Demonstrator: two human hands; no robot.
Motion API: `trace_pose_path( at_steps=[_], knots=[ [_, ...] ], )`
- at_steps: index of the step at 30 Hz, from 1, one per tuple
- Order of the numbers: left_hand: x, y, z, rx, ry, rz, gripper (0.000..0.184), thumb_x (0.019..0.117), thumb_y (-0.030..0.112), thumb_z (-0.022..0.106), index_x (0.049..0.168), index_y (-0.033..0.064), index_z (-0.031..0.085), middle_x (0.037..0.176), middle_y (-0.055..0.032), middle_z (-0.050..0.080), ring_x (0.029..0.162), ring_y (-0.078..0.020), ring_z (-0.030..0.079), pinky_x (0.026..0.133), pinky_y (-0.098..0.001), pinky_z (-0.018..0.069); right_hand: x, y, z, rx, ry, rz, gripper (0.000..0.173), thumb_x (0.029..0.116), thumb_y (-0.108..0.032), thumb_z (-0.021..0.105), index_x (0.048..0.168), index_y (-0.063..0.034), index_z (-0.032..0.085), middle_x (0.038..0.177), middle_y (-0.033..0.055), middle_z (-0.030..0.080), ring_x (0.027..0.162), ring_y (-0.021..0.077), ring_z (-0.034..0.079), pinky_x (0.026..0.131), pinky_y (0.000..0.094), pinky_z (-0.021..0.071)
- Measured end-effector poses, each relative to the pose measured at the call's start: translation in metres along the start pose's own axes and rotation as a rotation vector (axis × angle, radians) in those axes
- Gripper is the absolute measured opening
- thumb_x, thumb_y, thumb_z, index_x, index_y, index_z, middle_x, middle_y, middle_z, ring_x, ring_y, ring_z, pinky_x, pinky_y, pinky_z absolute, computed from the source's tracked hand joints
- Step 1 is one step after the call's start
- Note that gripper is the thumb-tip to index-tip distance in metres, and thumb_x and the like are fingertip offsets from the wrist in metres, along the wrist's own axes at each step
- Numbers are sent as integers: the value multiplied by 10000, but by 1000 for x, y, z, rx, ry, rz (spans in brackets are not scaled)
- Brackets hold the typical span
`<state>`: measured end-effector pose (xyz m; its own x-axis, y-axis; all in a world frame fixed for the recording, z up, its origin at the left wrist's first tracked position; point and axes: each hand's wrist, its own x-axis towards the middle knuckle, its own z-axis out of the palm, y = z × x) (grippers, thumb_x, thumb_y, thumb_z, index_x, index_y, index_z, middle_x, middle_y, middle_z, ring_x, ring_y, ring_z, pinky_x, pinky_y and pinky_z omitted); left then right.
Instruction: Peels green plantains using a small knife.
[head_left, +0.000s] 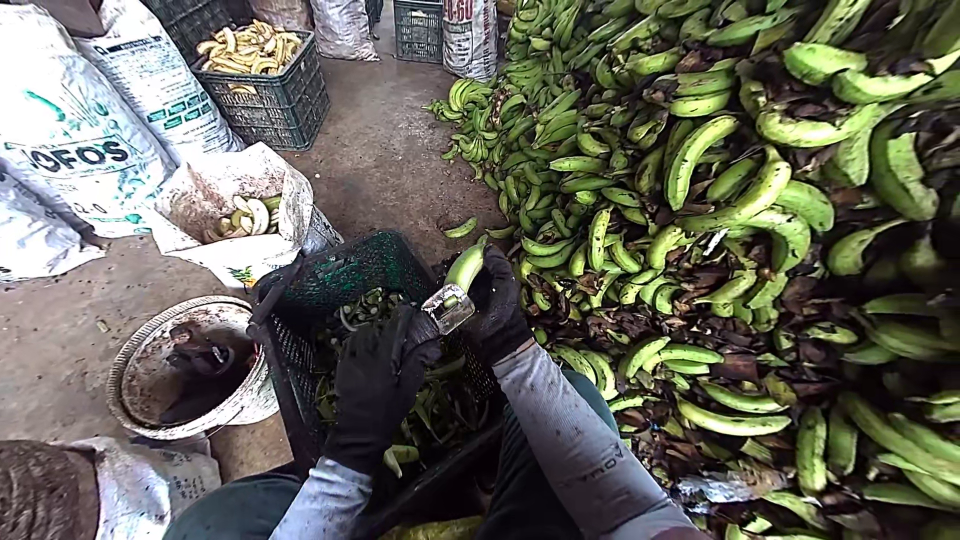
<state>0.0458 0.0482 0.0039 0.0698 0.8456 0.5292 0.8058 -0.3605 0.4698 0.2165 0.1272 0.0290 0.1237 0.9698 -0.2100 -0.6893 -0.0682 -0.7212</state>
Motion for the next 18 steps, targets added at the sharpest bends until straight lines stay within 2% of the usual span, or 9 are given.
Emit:
trace_pose_path(
  at_steps=[2,5,6,8,11,12,15,16,18],
  knots=[
    [0,2,-1,-5,-38,-24,616,1001,554,464,1400,117,635,1145,-228,688,1054,-407,665,891,-571,537,0,-2,-1,-63,-53,-13,352,1044,-503,406,1094,-206,588,874,-5,645,725,110,641,595,303,549],
    [8,1,-5,-80,-142,-118,521,1017,408,483,1444,130,592,1203,-209,668,1091,-378,652,917,-565,529,-6,-4,-5,-381,-270,-30,378,1072,-455,320,1075,-197,596,808,-28,614,663,70,594,573,263,522],
    [13,-2,-6,-103,-164,-158,499,1027,374,483,1450,128,580,1207,-200,662,1090,-361,651,916,-556,532,-7,-5,-8,-487,-389,-33,381,1081,-421,310,1124,-179,601,835,-14,624,690,73,604,604,270,536],
    [24,-12,-12,-129,-209,-266,473,1050,346,475,1475,153,552,1275,-177,647,1163,-340,629,976,-556,508,-13,-7,-12,-641,-609,9,376,1063,-352,354,1285,-148,578,1001,16,649,852,84,627,759,293,554],
    [35,-24,-21,-160,-258,-428,452,1095,394,409,1470,190,558,1357,-133,635,1239,-303,612,1045,-570,469,-19,-7,-9,-714,-714,150,486,969,-369,489,1384,-126,560,1105,49,675,927,105,648,821,309,557],
    [36,-26,-24,-181,-259,-467,446,1103,388,396,1459,181,565,1339,-132,650,1217,-295,628,1038,-570,471,-19,-7,-10,-692,-713,175,492,967,-353,488,1390,-114,563,1114,57,680,924,114,652,820,310,558],
    [34,-28,-23,-232,-262,-492,493,1073,509,405,1444,220,552,1161,-112,684,991,-252,667,877,-533,527,-14,-1,-16,-412,-548,259,399,1033,-399,373,1314,-177,549,988,38,688,745,108,653,633,265,562],
    [31,-25,-23,-234,-279,-453,528,1057,545,412,1467,235,533,1198,-109,678,1019,-253,665,889,-534,529,-10,1,-17,-300,-445,298,420,1063,-461,320,1255,-187,574,949,44,689,702,119,653,585,270,559],
    [22,-17,-18,-157,-277,-263,636,1033,610,382,1499,199,521,1277,-134,663,1137,-289,655,968,-549,526,1,2,-17,-125,-290,308,517,1054,-563,289,1105,-171,623,820,29,657,630,118,631,521,275,546]
  ],
)
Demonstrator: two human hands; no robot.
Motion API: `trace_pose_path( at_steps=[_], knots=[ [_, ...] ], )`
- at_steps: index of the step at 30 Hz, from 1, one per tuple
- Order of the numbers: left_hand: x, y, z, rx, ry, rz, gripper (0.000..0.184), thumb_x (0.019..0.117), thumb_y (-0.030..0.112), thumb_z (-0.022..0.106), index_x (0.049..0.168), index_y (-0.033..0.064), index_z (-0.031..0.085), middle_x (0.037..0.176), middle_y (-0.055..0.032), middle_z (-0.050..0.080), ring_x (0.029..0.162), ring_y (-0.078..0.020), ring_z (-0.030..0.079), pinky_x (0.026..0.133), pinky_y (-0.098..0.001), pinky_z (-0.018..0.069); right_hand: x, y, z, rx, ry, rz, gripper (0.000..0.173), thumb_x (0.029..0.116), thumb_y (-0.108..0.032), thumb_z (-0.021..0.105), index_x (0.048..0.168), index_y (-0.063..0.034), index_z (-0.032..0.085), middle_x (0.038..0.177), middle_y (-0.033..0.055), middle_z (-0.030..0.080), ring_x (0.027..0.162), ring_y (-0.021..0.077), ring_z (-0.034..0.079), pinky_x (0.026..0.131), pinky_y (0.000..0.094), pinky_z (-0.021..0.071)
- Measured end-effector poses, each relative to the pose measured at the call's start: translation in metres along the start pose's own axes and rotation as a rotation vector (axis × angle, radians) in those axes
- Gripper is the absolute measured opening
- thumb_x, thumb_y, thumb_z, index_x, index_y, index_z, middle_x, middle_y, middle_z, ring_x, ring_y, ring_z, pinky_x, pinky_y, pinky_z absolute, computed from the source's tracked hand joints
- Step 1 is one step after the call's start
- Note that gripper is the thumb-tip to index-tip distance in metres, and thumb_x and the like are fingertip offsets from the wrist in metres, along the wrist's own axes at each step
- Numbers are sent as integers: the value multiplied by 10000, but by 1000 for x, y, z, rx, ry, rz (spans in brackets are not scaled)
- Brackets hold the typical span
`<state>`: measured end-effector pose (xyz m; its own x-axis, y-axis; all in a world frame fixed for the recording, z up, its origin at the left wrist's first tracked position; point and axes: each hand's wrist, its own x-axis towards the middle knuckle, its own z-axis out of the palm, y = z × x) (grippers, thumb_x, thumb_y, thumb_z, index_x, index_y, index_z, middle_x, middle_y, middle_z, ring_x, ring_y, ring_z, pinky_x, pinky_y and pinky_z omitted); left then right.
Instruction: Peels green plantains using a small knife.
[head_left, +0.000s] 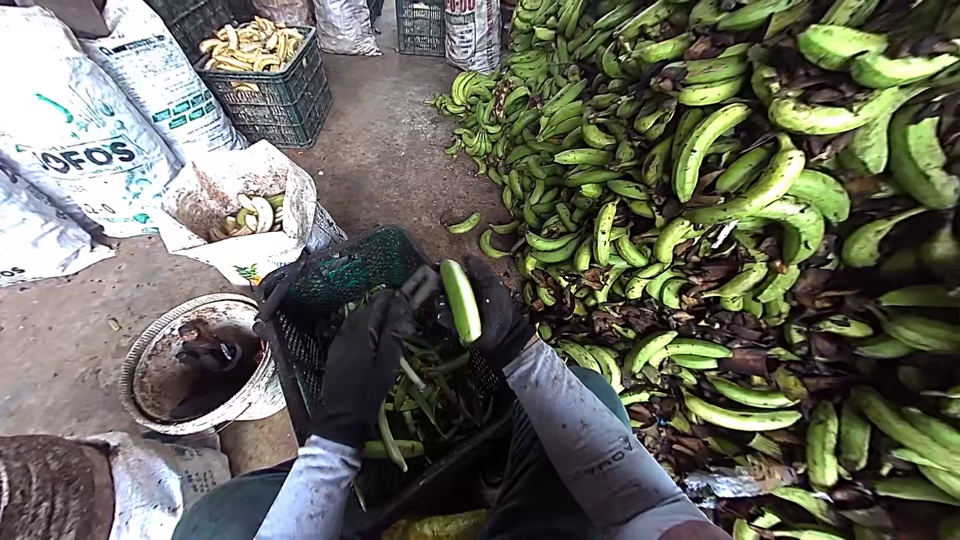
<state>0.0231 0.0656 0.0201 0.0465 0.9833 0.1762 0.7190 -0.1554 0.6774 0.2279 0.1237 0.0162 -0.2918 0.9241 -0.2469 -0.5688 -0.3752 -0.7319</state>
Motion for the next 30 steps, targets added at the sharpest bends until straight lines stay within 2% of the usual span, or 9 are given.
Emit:
trace_pose_path(
  at_steps=[3,6,10,14,17,21,23,26,30],
  knots=[
    [-14,7,19,178,164,316,676,993,647,421,1389,149,648,1122,-196,708,1036,-378,683,896,-593,537,4,-1,-3,199,126,-81,452,1057,-504,323,961,-166,608,731,-13,618,595,85,604,522,254,527],
    [-22,14,28,270,196,396,607,970,622,508,1361,191,680,1097,-180,722,1008,-369,691,878,-562,542,-3,-1,-3,226,233,-95,364,1059,-440,373,975,-153,581,719,-15,598,576,73,594,513,227,520],
    [-14,13,29,135,36,165,549,981,479,551,1426,164,618,1192,-219,677,1084,-398,661,909,-585,534,-3,1,9,-87,206,-51,367,1072,-452,352,1051,-167,583,774,-9,604,629,83,593,551,258,522],
    [2,3,17,-117,-27,-125,470,1037,387,543,1466,198,557,1289,-130,657,1142,-271,648,975,-529,521,-16,7,10,-538,-166,-198,332,1099,-326,332,1243,-155,576,927,-27,638,776,30,612,692,220,549],
    [9,-10,9,-244,36,-253,394,1069,425,488,1392,225,591,1074,-63,693,887,-176,666,803,-444,559,-17,8,13,-560,-277,-107,399,1060,-347,383,1356,-154,569,1020,-5,666,835,51,631,747,244,556],
    [8,-11,-6,-259,40,-307,406,1066,462,488,1402,249,568,1063,-53,692,878,-164,659,796,-434,547,-7,7,6,-223,-204,14,400,1068,-381,331,1312,-187,580,875,18,643,635,83,596,535,233,524],
    [3,-8,-5,-245,-6,-242,499,1021,536,536,1424,243,544,1048,-55,679,853,-173,642,769,-439,541,1,3,-4,-24,-181,64,470,1069,-514,299,1144,-182,623,789,16,625,580,91,587,499,242,527],
    [-10,1,3,-114,-71,-24,619,990,578,516,1431,146,569,1231,-103,675,1072,-223,665,937,-486,546,0,-5,-11,68,-122,20,491,1055,-507,304,942,-163,635,671,-20,589,514,62,560,456,217,498],
    [-25,12,24,60,-8,311,641,978,611,520,1370,120,650,1205,-155,700,1110,-316,675,931,-527,557,-6,-4,-19,43,18,-59,364,1067,-409,370,1004,-167,633,728,-24,618,579,53,593,515,212,521]
  ],
)
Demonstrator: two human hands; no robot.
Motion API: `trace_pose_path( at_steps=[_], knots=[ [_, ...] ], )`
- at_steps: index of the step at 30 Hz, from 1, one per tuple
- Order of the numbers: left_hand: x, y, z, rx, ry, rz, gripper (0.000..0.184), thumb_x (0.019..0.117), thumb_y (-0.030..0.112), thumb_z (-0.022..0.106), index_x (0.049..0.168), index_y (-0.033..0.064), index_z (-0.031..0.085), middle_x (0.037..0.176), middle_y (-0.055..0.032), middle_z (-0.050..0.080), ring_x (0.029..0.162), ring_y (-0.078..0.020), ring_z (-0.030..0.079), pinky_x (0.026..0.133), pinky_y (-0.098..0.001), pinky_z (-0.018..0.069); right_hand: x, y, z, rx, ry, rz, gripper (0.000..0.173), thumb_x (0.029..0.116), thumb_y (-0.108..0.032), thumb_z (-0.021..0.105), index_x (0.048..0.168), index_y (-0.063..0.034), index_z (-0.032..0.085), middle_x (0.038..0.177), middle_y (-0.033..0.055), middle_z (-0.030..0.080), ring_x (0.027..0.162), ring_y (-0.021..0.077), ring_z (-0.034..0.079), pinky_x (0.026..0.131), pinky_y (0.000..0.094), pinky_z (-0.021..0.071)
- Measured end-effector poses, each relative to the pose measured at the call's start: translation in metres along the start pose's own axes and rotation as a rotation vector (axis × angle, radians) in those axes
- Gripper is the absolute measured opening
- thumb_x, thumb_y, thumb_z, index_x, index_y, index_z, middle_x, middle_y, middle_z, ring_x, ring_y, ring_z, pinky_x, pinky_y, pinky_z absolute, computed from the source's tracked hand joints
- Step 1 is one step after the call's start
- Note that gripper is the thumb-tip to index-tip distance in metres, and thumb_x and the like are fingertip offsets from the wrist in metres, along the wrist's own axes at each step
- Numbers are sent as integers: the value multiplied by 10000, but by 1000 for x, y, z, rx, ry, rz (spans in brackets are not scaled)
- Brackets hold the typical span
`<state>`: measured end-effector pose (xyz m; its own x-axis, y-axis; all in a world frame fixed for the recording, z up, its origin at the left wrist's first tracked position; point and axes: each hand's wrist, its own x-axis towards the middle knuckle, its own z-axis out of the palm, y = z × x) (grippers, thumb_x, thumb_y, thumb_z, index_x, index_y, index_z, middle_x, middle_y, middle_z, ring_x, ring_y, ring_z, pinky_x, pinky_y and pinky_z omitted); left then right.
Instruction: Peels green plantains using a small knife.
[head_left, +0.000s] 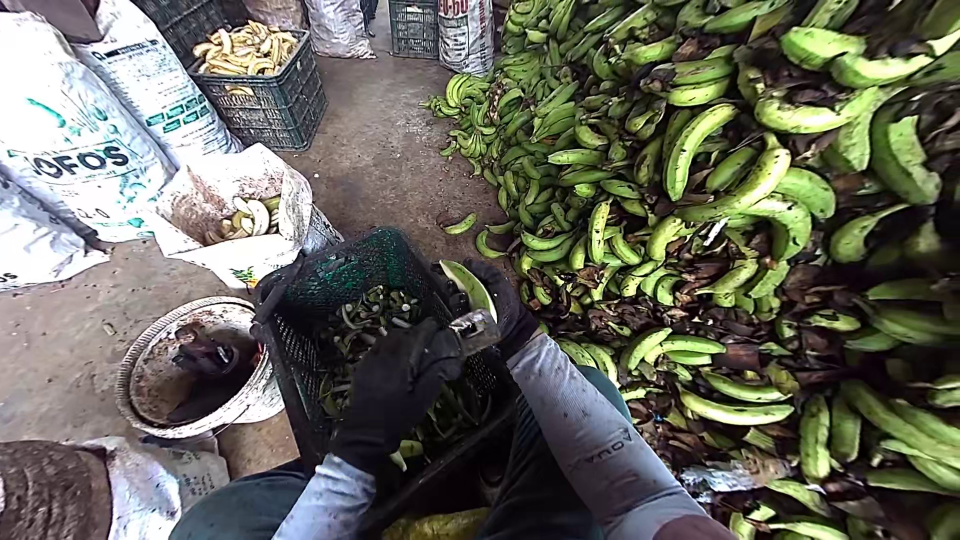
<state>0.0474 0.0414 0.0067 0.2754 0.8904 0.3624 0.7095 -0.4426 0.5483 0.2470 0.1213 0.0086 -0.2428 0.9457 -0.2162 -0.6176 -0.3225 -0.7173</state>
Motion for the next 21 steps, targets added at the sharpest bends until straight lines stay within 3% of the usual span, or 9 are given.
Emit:
trace_pose_path(
  at_steps=[4,6,8,10,12,14,17,19,21],
  knots=[
    [8,5,3,-27,-75,-189,594,988,500,566,1419,92,605,1265,-196,661,1169,-357,637,997,-551,509,-2,5,16,-79,-47,111,354,1075,-356,344,942,-165,610,705,-20,621,585,59,606,521,221,529],
    [16,-6,0,-41,-33,-302,511,995,419,570,1385,92,620,1245,-182,670,1146,-343,649,985,-563,513,-1,11,17,-212,-89,87,318,1097,-333,340,1059,-154,601,788,-18,625,669,62,611,605,240,546],
    [23,-19,-9,-77,-3,-445,439,1028,406,543,1360,130,625,1196,-139,679,1072,-296,668,939,-560,533,1,17,16,-321,-148,61,320,1088,-342,355,1093,-155,615,798,-15,615,659,61,589,592,240,533],
    [24,-33,-20,-165,61,-569,446,1057,470,493,1321,130,609,1087,-115,689,960,-255,675,868,-538,548,-10,15,22,-456,-203,-14,300,1079,-311,368,1122,-164,627,836,-39,643,699,22,614,628,200,548],
    [22,-42,-27,-359,169,-671,497,1051,531,474,1327,132,580,1017,-90,671,861,-201,658,777,-454,559,-18,12,22,-714,-224,-143,351,1072,-331,397,1287,-165,619,1016,-37,663,848,18,615,757,217,541],
    [19,-42,-31,-706,228,-709,438,1061,467,497,1356,147,543,1042,-42,667,815,-132,652,713,-328,569,-21,13,26,-877,-175,-196,404,1051,-439,439,1329,-198,607,1121,-9,678,934,67,633,803,286,545],
    [8,-31,-26,-1208,192,-621,288,1070,374,501,1211,143,600,875,-9,662,684,-93,631,615,-252,569,-22,27,42,-1021,-145,-287,321,1022,-423,517,1219,-201,639,1021,14,649,790,107,610,623,306,515],
    [1,-20,-24,-1331,135,-633,276,1082,361,460,1067,148,636,722,25,600,583,-53,573,531,-211,522,-23,41,59,-1160,-202,-441,292,1026,-340,537,1207,-154,672,1170,38,643,954,129,642,777,358,566],
    [-13,-18,-36,-1305,141,-627,273,1095,351,440,1113,151,625,753,20,617,620,-44,606,557,-200,547,-29,57,74,-1113,-227,-536,278,1041,-253,513,1207,-103,678,1199,73,640,990,155,646,803,368,570]
  ],
)
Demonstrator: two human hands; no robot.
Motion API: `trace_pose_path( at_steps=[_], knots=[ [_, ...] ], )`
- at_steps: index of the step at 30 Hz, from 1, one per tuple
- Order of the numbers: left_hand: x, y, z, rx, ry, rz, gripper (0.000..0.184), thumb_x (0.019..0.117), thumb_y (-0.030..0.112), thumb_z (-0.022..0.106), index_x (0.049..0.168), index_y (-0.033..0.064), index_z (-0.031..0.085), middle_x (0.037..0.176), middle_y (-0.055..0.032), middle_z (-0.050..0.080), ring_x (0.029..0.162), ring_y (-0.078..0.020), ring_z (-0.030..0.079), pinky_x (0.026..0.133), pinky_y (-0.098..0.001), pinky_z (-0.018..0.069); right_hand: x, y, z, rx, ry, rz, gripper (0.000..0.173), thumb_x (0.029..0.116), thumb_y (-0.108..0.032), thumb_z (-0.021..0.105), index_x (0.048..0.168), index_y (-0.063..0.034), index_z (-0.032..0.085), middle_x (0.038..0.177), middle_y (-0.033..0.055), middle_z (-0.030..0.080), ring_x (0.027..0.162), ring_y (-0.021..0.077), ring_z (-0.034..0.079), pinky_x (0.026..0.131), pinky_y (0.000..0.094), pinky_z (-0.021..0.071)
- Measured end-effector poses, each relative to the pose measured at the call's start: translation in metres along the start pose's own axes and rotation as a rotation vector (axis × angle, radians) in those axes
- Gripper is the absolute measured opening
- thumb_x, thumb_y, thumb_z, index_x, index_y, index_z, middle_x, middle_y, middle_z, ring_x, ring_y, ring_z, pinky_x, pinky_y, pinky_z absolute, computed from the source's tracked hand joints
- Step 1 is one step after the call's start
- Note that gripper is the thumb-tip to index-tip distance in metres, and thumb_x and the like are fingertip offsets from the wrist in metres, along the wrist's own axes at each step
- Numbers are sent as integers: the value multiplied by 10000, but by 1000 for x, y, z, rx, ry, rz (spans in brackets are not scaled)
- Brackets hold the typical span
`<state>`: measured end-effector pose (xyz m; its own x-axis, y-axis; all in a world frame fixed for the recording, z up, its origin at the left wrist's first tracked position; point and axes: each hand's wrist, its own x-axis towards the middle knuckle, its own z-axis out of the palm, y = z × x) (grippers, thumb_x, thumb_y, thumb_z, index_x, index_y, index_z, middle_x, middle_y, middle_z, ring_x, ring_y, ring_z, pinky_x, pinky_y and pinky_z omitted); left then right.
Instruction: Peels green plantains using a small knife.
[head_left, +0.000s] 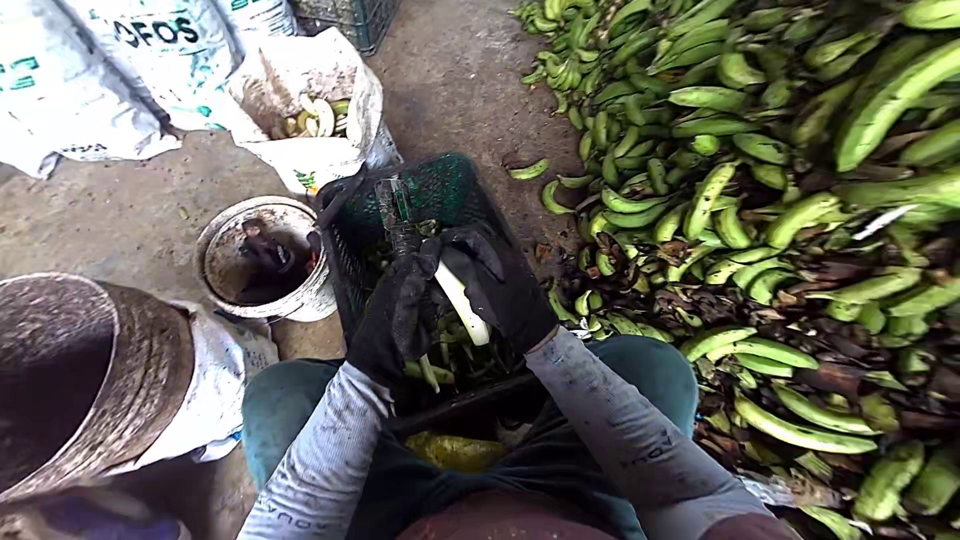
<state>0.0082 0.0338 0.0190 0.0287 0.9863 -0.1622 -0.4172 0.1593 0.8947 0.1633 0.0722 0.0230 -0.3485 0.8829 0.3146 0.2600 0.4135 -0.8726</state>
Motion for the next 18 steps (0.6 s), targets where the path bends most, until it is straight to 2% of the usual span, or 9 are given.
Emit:
trace_pose_path(
  at_steps=[3,4,6,8,10,12,14,16,18],
  knots=[
    [-28,25,-31,199,143,237,300,1074,329,498,1307,146,542,915,20,659,756,-64,657,650,-250,590,-4,-2,27,205,-25,126,362,1075,-322,404,1305,-168,638,1257,14,631,1007,110,627,801,329,557],
    [-39,37,-45,253,209,352,344,1070,316,510,1372,157,477,986,38,654,811,-62,660,695,-264,597,-3,4,38,187,-62,167,360,1075,-321,400,1277,-152,646,1167,31,654,907,121,637,733,341,562],
    [-59,61,-84,375,429,585,394,1053,293,558,1388,130,430,1068,23,650,842,-104,661,709,-318,597,-6,17,58,35,-305,272,353,1084,-307,423,1256,-102,653,1049,88,680,819,185,647,728,415,561],
    [-81,86,-136,441,635,816,380,1025,271,621,1331,85,496,1117,-10,669,900,-151,687,772,-366,619,-17,29,81,-243,-684,326,386,1083,-328,422,1326,-104,624,1139,139,694,982,270,686,879,493,551],
    [-105,110,-185,544,820,942,334,1024,222,616,1310,106,489,1136,31,641,946,-110,673,818,-331,608,-34,34,106,-522,-947,304,427,1060,-316,465,1423,-108,551,1325,187,625,1209,370,615,998,593,489],
    [-127,127,-223,606,959,913,365,1024,221,617,1338,115,467,1132,52,626,954,-83,659,843,-324,595,-50,30,125,-694,-993,374,495,1016,-306,562,1461,-95,515,1416,221,557,1293,430,544,1019,640,461],
    [-140,138,-238,596,1077,775,402,1001,279,649,1329,119,481,1076,36,634,890,-79,659,809,-319,588,-58,30,139,-756,-945,477,507,1004,-324,582,1448,-87,521,1437,235,535,1316,447,520,1002,659,463],
    [-144,143,-234,554,1108,706,472,1004,312,636,1398,131,449,1191,22,624,967,-84,655,850,-323,580,-63,40,152,-756,-910,541,548,1018,-330,568,1511,-114,466,1515,251,454,1375,467,452,1031,677,427],
    [-136,139,-214,508,1090,700,461,1013,344,632,1409,163,480,1234,18,634,979,-99,668,828,-340,595,-73,56,163,-765,-889,528,629,999,-346,593,1554,-116,406,1545,279,398,1384,488,429,1040,679,419]
  ],
)
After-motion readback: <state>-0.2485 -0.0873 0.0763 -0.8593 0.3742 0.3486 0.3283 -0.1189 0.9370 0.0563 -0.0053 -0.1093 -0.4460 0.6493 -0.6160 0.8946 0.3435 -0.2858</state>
